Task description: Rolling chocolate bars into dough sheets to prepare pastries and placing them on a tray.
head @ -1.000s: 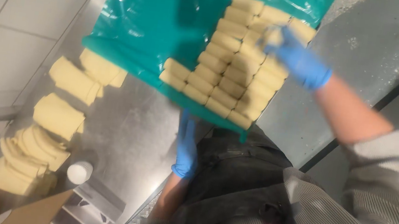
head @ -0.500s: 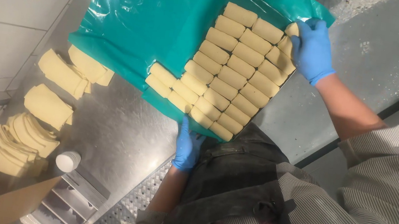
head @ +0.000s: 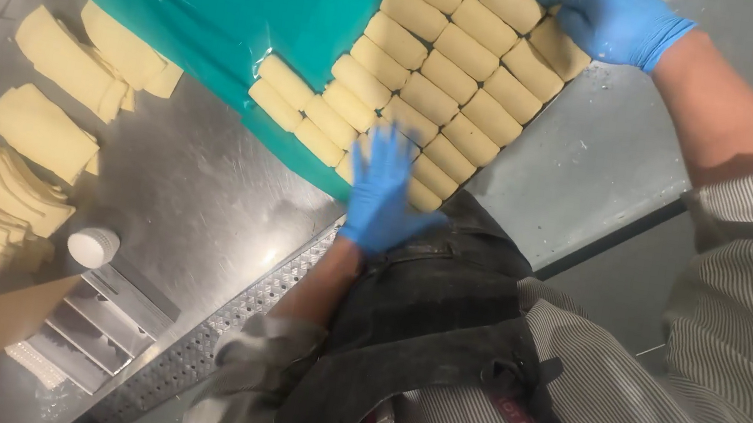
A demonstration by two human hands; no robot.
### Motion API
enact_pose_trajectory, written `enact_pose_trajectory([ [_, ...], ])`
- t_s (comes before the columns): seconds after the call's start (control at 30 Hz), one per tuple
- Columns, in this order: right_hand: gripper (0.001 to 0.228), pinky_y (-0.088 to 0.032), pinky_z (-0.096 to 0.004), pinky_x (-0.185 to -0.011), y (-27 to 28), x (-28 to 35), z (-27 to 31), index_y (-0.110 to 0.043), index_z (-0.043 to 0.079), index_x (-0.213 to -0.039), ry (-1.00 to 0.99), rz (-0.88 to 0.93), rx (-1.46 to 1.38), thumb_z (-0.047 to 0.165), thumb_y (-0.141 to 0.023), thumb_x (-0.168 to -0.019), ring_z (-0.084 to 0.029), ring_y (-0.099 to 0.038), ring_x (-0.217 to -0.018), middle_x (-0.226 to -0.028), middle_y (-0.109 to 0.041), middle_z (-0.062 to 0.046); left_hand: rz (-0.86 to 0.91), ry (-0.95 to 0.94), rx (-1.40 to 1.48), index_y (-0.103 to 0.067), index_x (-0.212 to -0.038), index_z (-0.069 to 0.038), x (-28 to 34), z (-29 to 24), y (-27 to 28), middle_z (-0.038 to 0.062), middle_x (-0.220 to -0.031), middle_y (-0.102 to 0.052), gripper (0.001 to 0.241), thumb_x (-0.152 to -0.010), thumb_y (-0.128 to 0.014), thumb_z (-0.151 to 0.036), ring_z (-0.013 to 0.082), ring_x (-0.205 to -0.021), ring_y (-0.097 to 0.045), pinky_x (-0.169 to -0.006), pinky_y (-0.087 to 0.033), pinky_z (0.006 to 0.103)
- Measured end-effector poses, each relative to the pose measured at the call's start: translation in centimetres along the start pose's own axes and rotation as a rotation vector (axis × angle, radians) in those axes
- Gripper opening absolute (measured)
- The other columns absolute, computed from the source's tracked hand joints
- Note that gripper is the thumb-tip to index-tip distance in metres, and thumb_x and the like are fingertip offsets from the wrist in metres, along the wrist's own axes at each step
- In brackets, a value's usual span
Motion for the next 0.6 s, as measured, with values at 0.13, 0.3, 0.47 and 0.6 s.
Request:
enact_pose_trajectory([
  [0.13,0.034,-0.056,-0.042,-0.074,0.7,0.2,0.6,-0.071,-0.008,-0.127,-0.091,0.104,-0.083,0.001,-0.057,-0.098,-0.037,-0.065,-0.074,-0.110,-0.073,-0.023,0.107,-0.217,-0.276,-0.031,-0.161,-0.010,-0.7,-1.1,-3.2,0.018,-0.164,-0.029,0.121,-0.070,-0.065,-0.081,0.0437,-0.150,-0.024,-0.118,-0.013,0.0715],
  [0.3,0.098,-0.054,-0.040,-0.102,1.1,0.7,3.0,-0.070,-0.006,-0.125,0.060,0.112,0.198,0.062,-0.084,-0.056,-0.034,-0.071,-0.100,-0.114,-0.073,-0.019,0.092,-0.154,-0.280,-0.035,-0.159,-0.012,-1.0,-0.4,-2.6,0.019,-0.162,-0.029,0.111,-0.067,-0.075,-0.058,0.0454,-0.147,-0.025,-0.116,-0.018,0.0732],
  [0.47,0.062,-0.055,-0.042,-0.093,0.6,0.6,5.4,-0.064,-0.006,-0.116,0.142,0.062,0.153,0.032,-0.081,-0.071,-0.037,-0.065,-0.079,-0.094,-0.071,-0.018,0.052,-0.264,-0.345,-0.024,-0.166,-0.016,-0.9,5.1,-5.3,0.016,-0.169,-0.025,0.085,-0.090,-0.061,-0.022,0.0442,-0.155,-0.020,-0.118,-0.011,0.0768],
  [0.6,0.070,-0.053,-0.042,-0.090,-1.3,2.4,5.2,-0.061,-0.006,-0.130,0.140,-0.043,0.211,0.032,-0.081,-0.075,-0.036,-0.061,-0.087,-0.101,-0.069,-0.018,0.069,-0.280,-0.397,-0.023,-0.166,-0.017,-1.0,6.2,-4.4,0.013,-0.171,-0.020,0.090,-0.086,-0.065,-0.012,0.0432,-0.156,-0.014,-0.121,-0.009,0.0745],
])
Point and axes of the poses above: each hand's wrist, its own x-axis away from the middle knuckle, its own y-axis out of the back of the hand, z = x × y, the point moved 1 cm from there along -x, towards the middle knuckle
